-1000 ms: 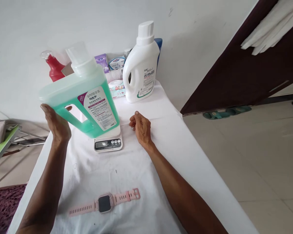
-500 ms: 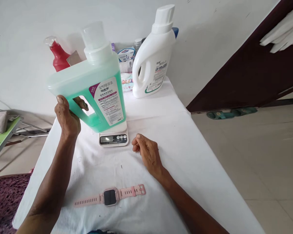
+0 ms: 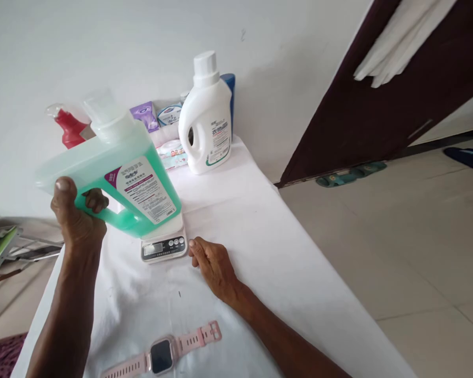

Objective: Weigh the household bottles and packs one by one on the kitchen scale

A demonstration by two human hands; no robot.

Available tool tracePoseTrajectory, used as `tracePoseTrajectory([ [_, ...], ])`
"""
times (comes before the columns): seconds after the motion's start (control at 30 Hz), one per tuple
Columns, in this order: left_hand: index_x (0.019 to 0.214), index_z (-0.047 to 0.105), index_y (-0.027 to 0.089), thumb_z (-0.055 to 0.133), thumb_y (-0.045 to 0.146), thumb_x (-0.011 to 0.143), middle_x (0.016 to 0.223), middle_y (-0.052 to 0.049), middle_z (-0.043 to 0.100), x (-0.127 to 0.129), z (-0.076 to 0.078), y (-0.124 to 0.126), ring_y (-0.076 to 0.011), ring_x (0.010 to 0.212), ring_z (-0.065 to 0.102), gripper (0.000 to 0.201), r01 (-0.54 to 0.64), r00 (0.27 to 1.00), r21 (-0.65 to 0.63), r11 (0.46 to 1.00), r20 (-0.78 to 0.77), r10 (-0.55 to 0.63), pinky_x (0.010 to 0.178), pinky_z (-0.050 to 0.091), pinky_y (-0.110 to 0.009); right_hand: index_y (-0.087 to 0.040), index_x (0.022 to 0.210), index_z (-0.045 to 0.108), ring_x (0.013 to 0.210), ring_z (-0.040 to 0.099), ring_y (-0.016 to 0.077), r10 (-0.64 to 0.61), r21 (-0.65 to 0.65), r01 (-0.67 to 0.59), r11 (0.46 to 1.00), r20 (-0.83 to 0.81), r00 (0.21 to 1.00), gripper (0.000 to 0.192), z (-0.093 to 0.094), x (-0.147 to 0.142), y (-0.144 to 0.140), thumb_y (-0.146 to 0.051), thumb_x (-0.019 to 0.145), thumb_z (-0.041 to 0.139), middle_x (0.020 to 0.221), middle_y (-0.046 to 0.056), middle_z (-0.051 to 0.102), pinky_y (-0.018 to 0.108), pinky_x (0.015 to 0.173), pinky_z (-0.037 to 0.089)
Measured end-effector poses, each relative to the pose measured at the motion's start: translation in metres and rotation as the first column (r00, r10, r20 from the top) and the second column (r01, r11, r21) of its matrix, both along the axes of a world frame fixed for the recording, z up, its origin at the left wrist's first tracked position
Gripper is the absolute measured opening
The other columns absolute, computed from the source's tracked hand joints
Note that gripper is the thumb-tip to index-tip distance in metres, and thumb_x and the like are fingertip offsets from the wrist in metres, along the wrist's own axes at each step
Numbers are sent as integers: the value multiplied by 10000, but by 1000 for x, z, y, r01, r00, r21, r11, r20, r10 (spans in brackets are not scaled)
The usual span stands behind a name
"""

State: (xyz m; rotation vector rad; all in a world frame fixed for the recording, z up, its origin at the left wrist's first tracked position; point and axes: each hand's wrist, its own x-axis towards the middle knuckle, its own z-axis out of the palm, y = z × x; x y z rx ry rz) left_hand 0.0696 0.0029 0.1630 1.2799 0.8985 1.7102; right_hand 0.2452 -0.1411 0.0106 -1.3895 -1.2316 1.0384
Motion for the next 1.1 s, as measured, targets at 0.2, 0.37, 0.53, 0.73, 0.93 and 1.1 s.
tracePoseTrajectory([
  [0.2,641,323,226,868,602,654,580,55,261,32,23,3,-74,463,269,663,44,999,62,997,-7,-43,419,195,-277,-235,745,537,605,532,152,8,25,-8,1000,-3,1000,563,1,0,1,-611,1102,319,634,-24,525,290,661,426],
  [0.37,685,362,239,876,682,620,567,69,312,78,22,19,-63,445,293,681,183,981,-13,983,74,-182,393,220,-264,-237,762,541,626,557,163,7,35,-6,999,-2,1000,558,2,0,1,-616,1101,311,638,-20,543,286,666,430],
  [0.53,673,389,236,870,646,654,549,77,306,126,-2,34,-58,442,275,632,290,952,-76,954,128,-279,412,194,-261,-236,752,532,615,554,160,5,41,-5,999,17,1000,558,1,-1,0,-602,1106,304,633,-22,544,287,662,420],
  [0.73,675,430,226,862,640,676,557,73,325,164,-23,40,-51,462,265,598,330,943,-125,936,94,-319,452,183,-276,-243,744,518,597,544,169,19,45,-20,999,38,999,576,-2,1,-2,-635,1097,287,629,-17,541,298,641,414],
  [0.93,651,443,217,871,657,685,559,66,329,168,-38,50,-48,478,250,614,343,938,-156,926,101,-331,477,206,-300,-241,729,522,599,510,181,18,-7,-18,1000,34,999,590,-6,2,1,-677,1072,319,639,-8,523,309,620,403],
  [1.1,612,410,225,822,670,762,556,45,347,160,-48,60,-83,507,314,625,321,947,-118,940,61,-316,546,304,-336,-246,743,556,619,534,196,13,-41,-12,999,28,1000,592,-7,2,1,-694,1062,336,655,4,547,319,638,439],
])
